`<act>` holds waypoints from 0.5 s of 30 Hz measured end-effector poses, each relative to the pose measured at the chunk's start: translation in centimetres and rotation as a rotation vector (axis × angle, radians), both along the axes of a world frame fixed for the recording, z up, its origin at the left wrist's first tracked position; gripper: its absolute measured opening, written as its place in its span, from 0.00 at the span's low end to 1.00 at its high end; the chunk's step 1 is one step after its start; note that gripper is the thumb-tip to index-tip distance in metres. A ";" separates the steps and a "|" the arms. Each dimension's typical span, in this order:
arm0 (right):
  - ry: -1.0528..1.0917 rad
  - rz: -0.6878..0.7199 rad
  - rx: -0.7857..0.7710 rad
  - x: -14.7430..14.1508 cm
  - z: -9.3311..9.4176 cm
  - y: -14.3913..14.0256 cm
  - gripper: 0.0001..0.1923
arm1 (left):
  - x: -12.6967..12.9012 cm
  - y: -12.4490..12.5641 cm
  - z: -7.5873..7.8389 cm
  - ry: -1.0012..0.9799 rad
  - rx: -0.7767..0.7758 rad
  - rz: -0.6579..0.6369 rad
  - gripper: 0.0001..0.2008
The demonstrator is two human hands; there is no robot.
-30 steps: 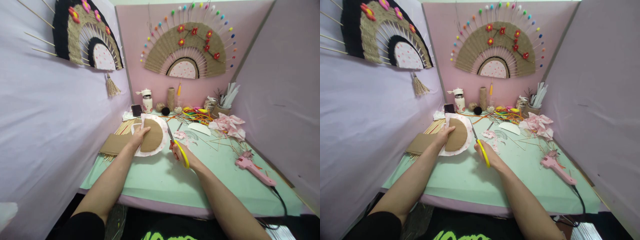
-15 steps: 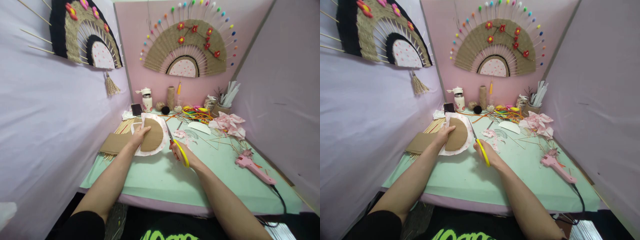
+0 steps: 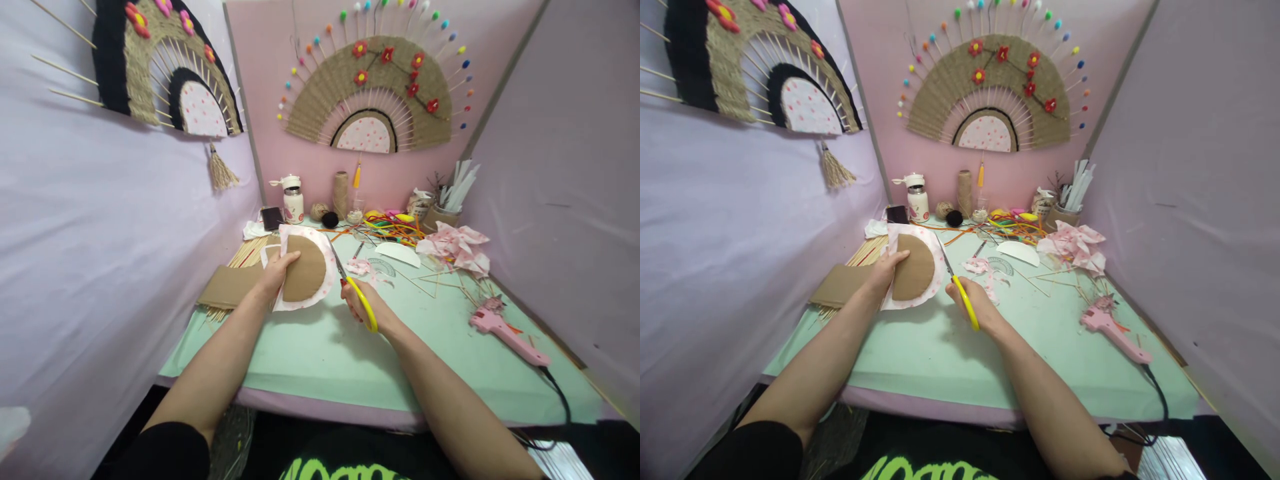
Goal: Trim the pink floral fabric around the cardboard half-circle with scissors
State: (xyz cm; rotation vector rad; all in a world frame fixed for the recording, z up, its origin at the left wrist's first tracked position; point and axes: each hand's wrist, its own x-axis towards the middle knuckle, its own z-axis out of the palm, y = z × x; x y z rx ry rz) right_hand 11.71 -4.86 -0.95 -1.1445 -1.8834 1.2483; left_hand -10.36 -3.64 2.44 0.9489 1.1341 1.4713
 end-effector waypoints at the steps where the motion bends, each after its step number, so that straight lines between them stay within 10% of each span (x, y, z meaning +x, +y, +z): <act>1: 0.001 -0.004 0.010 0.0 0.0 0.1 0.23 | 0.1 0.0 0.0 -0.037 -0.017 -0.010 0.19; 15: 0.006 -0.005 0.075 0.0 0.2 -0.2 0.24 | 1.0 -0.3 -0.5 -0.276 -0.151 -0.257 0.18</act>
